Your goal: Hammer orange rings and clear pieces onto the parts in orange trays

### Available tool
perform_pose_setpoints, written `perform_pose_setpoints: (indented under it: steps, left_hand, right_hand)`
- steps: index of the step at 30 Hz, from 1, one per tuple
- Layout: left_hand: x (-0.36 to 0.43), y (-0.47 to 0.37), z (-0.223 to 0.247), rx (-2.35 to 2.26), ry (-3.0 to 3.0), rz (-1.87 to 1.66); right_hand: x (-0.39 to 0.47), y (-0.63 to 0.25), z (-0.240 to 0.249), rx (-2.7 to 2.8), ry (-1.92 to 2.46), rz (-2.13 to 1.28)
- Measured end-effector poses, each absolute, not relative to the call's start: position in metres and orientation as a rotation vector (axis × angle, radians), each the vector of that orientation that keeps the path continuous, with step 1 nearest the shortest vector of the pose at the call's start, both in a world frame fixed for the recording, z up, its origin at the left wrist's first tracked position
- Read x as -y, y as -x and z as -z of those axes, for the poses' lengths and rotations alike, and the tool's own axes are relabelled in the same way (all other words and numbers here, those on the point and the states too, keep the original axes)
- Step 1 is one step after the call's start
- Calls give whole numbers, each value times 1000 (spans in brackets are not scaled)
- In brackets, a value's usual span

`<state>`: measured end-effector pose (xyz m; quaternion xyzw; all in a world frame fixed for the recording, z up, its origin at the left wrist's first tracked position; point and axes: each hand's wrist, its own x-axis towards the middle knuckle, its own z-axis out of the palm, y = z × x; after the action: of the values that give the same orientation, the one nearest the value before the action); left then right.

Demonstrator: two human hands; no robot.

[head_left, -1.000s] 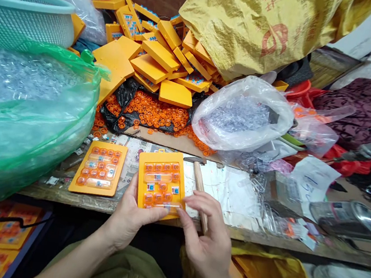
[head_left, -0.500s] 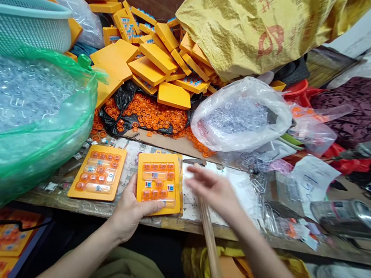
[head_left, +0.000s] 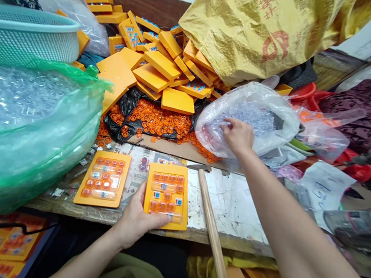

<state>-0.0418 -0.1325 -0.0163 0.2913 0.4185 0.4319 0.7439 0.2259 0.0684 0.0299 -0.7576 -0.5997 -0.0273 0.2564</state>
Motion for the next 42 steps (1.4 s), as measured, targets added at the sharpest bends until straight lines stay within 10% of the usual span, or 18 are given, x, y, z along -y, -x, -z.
perform_pose_setpoints:
  steps: [6, 21, 42]
  left_hand:
    - [131, 42, 17, -891, -589, -935]
    - [135, 40, 14, -931, -631, -993]
    - [135, 40, 11, -1008, -824, -957]
  right_hand:
    - [3, -193, -45, 1689, 1648, 180]
    - [155, -133, 18, 1093, 1393, -1094]
    - [138, -126, 1, 1459, 1362, -920]
